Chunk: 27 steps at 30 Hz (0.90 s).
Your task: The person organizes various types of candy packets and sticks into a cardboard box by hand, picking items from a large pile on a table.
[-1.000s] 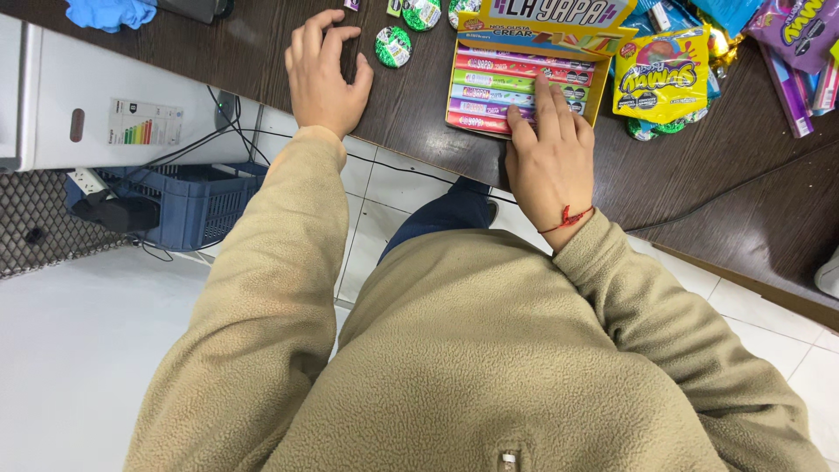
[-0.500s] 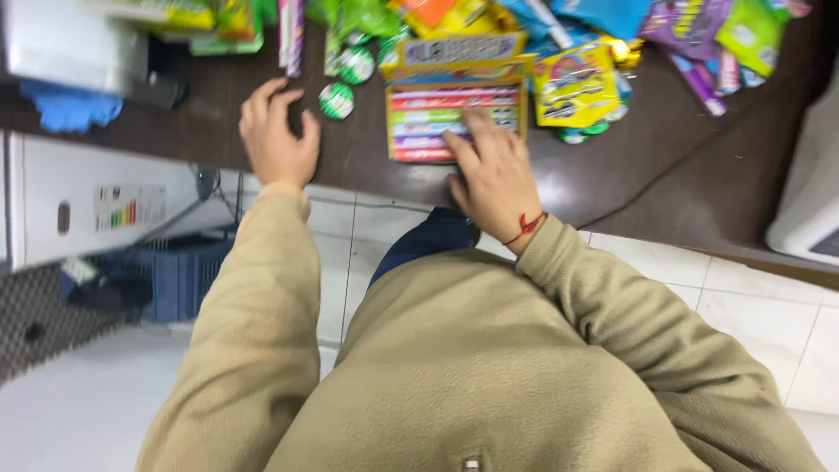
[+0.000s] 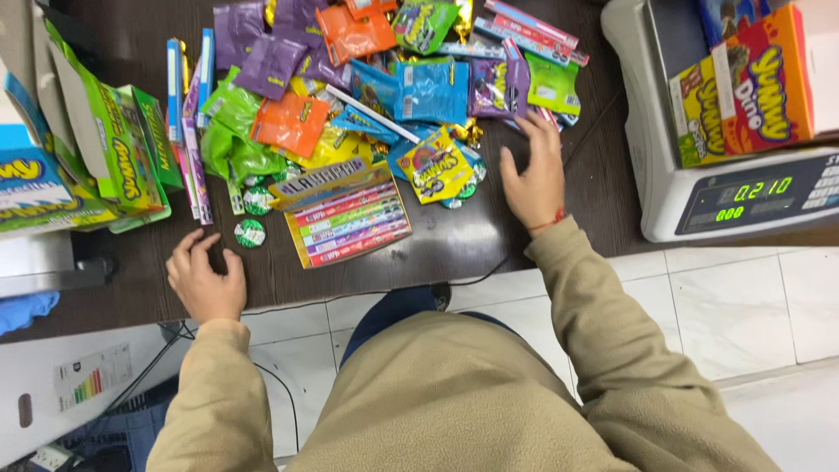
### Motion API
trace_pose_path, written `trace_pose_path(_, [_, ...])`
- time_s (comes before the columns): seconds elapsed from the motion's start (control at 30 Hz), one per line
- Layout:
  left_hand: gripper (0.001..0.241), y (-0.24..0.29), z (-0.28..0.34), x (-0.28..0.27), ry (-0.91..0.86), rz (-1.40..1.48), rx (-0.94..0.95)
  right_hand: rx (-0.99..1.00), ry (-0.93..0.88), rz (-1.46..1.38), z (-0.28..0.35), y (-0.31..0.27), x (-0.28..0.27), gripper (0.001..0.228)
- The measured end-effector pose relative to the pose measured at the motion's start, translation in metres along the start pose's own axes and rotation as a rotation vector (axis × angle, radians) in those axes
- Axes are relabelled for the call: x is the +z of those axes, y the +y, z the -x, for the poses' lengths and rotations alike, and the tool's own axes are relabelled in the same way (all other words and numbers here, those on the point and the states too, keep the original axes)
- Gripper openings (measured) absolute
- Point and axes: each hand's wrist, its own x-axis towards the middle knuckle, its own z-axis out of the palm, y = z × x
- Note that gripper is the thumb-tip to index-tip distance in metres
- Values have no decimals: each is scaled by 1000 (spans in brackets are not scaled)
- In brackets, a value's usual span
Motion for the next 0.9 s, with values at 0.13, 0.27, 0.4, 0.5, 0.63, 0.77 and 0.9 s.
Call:
trace_pose_path(0.13, [29,0,-1,7,13,-34,-28,51,-16,23,5,4,4,45])
trace_pose_path(0.27, [30,-5,0,11,1,-56,-42,-53,-75,-70,-26,-38,13,46])
trace_pose_path(0.4, [27,8,-4,3,22,-75,-134,-257,-167,-195,-89,-92,50,45])
trace_pose_path(0.5, [29,13,-4,4,4,-68,-180,-367,-384,-204,-139,-137,92,40])
trace_pose_path(0.63, [28,12,-6,2,-17,-45,-186,-665,-667,0,-186,-175,186,40])
trace_pose_path(0.77, [27,10,-5,3,-64,4,-238,-957,-804,102,-209,-205,266,34])
trace_pose_path(0.9, [29,10,-3,3,-101,8,-295,-1199,-797,222,-201,-234,325,26])
